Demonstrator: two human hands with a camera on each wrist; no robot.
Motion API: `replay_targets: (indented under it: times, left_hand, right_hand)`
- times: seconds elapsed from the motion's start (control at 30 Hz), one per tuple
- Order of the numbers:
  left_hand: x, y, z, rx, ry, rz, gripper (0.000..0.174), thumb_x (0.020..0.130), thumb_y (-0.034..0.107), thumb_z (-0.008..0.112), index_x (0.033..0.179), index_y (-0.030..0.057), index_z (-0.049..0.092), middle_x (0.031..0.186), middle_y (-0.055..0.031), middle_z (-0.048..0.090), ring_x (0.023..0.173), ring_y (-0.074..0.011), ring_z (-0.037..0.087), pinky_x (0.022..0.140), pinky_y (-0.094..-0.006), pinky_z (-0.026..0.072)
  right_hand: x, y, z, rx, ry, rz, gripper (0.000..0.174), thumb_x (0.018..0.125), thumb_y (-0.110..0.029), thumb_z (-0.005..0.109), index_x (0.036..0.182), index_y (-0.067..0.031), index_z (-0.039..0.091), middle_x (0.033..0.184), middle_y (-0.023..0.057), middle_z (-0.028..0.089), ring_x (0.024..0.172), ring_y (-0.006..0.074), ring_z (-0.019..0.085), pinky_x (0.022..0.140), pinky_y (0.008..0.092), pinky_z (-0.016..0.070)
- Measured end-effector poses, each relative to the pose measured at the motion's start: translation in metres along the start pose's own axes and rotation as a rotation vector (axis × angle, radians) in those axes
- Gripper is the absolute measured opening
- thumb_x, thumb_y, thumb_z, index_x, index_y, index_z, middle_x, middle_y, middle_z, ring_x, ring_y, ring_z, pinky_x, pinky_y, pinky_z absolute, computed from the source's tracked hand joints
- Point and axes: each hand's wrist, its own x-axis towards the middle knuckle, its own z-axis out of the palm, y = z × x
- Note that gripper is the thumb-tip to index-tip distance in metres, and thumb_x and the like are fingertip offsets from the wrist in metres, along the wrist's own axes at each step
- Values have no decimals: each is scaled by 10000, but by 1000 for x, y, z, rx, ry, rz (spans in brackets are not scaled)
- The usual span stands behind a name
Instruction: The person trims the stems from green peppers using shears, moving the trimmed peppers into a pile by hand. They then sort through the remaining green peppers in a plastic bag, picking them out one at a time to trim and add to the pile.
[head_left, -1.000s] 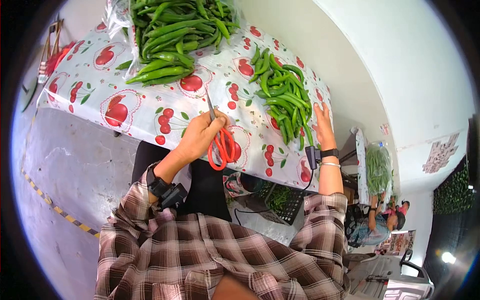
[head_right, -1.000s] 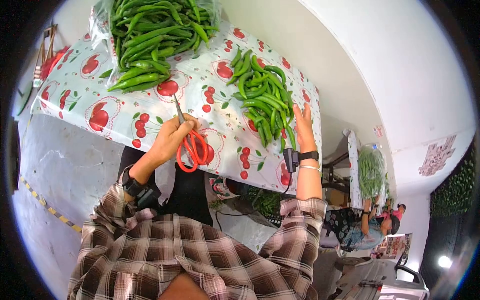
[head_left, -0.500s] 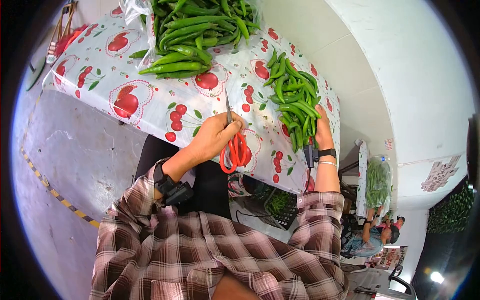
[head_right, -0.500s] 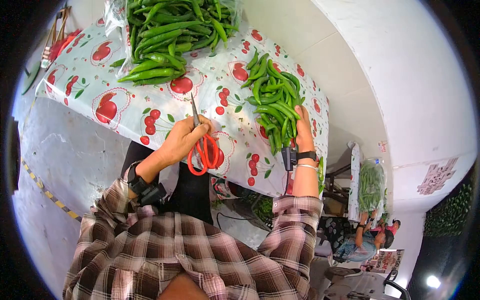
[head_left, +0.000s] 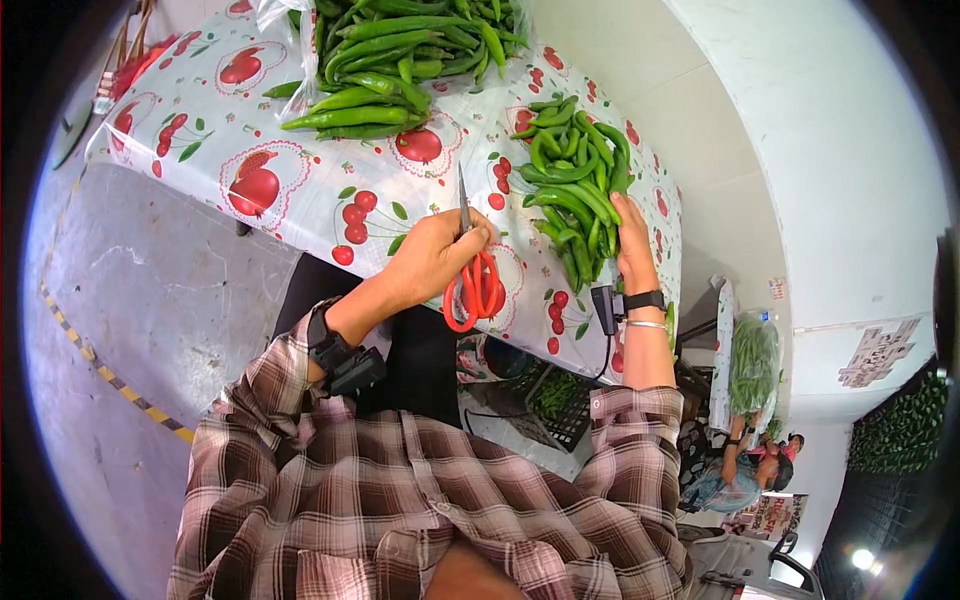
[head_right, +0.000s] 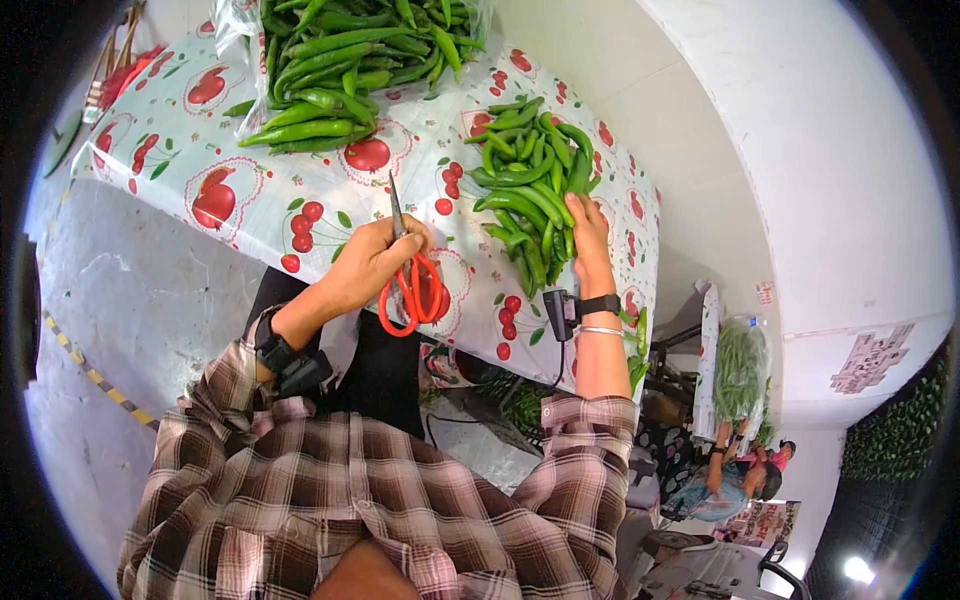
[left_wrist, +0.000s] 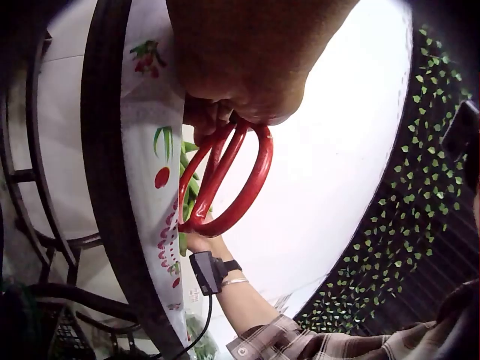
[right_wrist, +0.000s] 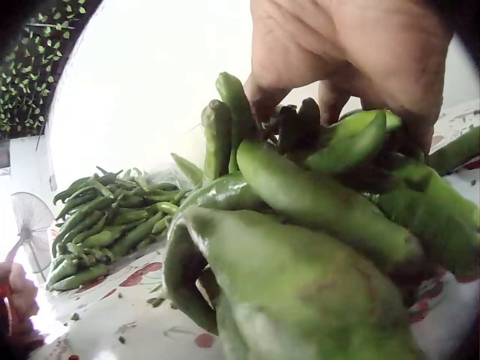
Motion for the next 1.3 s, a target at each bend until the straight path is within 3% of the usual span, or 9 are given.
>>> replay_targets:
  times: [0.23, 0.47, 0.63, 0.73, 0.77, 0.9, 1.1, 1.23, 1.3]
  left_hand:
    - [0, 3, 0, -9, -13, -12, 259, 962, 192, 451, 947, -31, 582, 799, -61, 628, 721, -109, 576, 707, -278, 485]
    - [0, -1, 1, 37, 12, 2, 277, 962, 205, 479, 982, -44, 599, 833, -50, 624, 792, -96, 552, 748, -276, 470]
    - [0, 1, 0, 57, 23, -71, 258, 955, 192, 495, 964, -37, 612, 845, -32, 616, 786, -92, 538, 742, -264, 456]
    - [1, -3, 1, 78, 36, -53, 260, 956, 195, 497, 959, -36, 614, 825, -21, 604, 778, -85, 525, 735, -257, 446]
    - [1, -1, 1, 79, 36, -54, 260, 956, 195, 497, 959, -36, 614, 825, -21, 604, 778, -85, 525, 735, -257, 446]
    - [-2, 8, 0, 80, 27, -81, 262, 960, 200, 493, 962, -33, 613, 832, -28, 604, 780, -92, 516, 748, -262, 443]
    - [-1, 0, 0, 86, 35, -8, 263, 962, 198, 492, 965, -37, 611, 870, -61, 622, 830, -113, 538, 795, -280, 448]
    - [-1, 0, 0, 68, 22, -13, 260, 959, 194, 496, 970, -40, 608, 896, -74, 636, 862, -123, 558, 826, -290, 453]
    - [-1, 2, 0, 64, 21, -31, 257, 956, 190, 497, 969, -42, 607, 899, -75, 635, 860, -125, 558, 826, -291, 453]
  right_hand:
    - [-20, -19, 26, -60, -46, -53, 588, 907, -357, 636, 1322, 39, 507, 1297, 168, 557, 1210, 226, 502, 1031, 304, 357]
    - [-29, -20, 41, -60, -33, -63, 629, 905, -401, 629, 1344, 28, 486, 1344, 182, 518, 1234, 240, 487, 1041, 320, 355]
    - [-41, -13, 24, 37, -151, -206, 658, 967, -377, 534, 1442, 31, 328, 1461, 185, 387, 1344, 240, 373, 1104, 331, 283]
    - [-54, -15, 3, 86, -98, -66, 624, 975, -379, 514, 1477, -62, 320, 1522, 127, 318, 1408, 270, 277, 1119, 416, 246]
    - [-60, -19, -1, 87, -79, -101, 619, 958, -337, 554, 1449, -19, 352, 1495, 136, 359, 1345, 225, 371, 1083, 350, 313]
    - [-63, -6, -37, -69, 33, -28, 543, 925, -234, 568, 1406, -28, 425, 1444, 137, 434, 1297, 230, 437, 1028, 356, 384]
    - [-46, 63, -91, -536, 168, 20, 511, 817, -185, 644, 1280, 9, 549, 1265, 200, 591, 1180, 283, 562, 988, 340, 422]
    - [-49, 78, -91, -592, 171, -41, 487, 785, -179, 663, 1217, 30, 585, 1159, 211, 643, 1094, 304, 608, 952, 342, 444]
    - [-48, 76, -88, -667, 156, -87, 416, 797, -131, 681, 1171, 37, 610, 1017, 103, 668, 894, 181, 617, 790, 297, 468]
